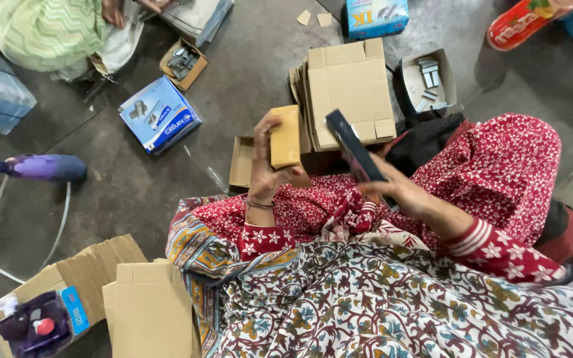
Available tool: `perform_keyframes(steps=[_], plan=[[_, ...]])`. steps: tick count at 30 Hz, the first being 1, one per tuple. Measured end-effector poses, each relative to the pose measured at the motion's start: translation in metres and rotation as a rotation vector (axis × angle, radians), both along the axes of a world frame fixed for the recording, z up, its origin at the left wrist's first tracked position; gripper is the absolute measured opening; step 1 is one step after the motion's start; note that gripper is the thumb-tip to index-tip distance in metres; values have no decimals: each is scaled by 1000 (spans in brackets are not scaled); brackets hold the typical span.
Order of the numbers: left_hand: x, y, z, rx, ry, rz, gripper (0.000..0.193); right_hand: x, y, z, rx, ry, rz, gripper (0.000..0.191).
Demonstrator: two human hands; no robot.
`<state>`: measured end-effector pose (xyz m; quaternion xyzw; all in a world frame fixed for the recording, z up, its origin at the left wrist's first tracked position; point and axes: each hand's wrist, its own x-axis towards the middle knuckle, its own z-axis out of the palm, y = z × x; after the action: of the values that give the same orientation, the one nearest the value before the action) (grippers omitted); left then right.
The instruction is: The person sits on the floor and assembles small cardboard boxes by folding flaps and securing them with a stapler. They repeatedly pick up flat cardboard pieces, fold them into box shapes, and staple the edges to close them.
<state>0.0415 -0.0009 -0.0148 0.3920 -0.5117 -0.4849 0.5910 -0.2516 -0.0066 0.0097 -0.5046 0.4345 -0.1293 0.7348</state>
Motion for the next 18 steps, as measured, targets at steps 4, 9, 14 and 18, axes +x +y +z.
perform_keyframes(steps=[4,9,14,18], plan=[[3,7,6,-95,66,248,120,25,-78,-31,-788,588,-154,100],[1,10,18,-59,436,143,137,31,-121,-57,-941,882,-91,89],[-10,11,24,-7,472,57,138,21,-98,-51,-382,14,-410,46],[-13,11,24,-31,340,-41,128,6,-82,-15,136,-388,-432,40]])
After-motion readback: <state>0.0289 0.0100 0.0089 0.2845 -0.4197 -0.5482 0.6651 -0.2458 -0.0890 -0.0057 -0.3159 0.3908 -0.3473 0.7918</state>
